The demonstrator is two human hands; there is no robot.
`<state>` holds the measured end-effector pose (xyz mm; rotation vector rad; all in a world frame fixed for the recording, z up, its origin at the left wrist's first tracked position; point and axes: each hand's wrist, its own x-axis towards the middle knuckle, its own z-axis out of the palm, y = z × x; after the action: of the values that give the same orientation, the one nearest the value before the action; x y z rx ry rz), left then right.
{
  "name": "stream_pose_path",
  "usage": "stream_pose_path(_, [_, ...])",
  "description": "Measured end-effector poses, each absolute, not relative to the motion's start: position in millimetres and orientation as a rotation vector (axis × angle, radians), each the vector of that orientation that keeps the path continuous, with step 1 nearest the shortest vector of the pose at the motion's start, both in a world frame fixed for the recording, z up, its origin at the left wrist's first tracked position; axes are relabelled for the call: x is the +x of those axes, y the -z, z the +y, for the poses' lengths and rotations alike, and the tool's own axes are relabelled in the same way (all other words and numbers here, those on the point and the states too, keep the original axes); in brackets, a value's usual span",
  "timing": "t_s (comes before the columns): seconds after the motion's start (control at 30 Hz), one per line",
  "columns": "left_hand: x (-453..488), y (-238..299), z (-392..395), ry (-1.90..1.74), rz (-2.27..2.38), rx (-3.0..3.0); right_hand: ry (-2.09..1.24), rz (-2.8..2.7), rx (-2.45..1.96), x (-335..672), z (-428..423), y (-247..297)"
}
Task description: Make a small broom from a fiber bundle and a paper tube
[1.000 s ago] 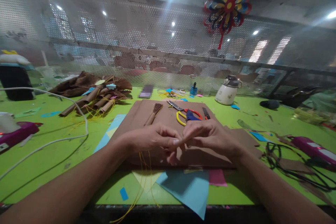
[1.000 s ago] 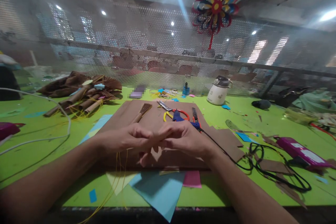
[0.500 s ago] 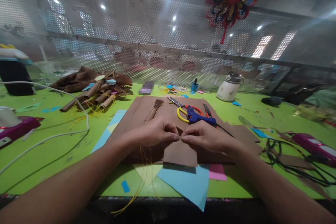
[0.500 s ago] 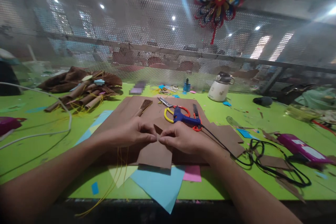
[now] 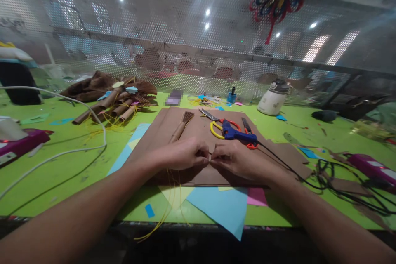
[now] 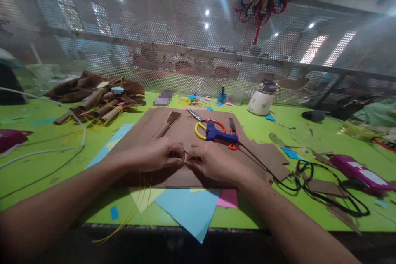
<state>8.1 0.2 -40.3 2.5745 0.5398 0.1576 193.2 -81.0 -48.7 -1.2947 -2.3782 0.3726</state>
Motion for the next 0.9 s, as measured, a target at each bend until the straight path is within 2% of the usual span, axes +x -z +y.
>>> stream_pose_path(0.13, [9, 50, 3, -0.155, 0.505, 2.632, -0.251, -2.455, -1.291, 190, -80, 51])
stream_pose_path(0.47, [10, 44, -4, -0.201, 0.458, 2.822, -0.235, -2.52, -1.286, 193, -81, 53])
stream_pose_path(0.9, [6, 24, -21, -0.015, 0.581, 3.004, 0.083, -2.714, -1.435, 195, -89, 43])
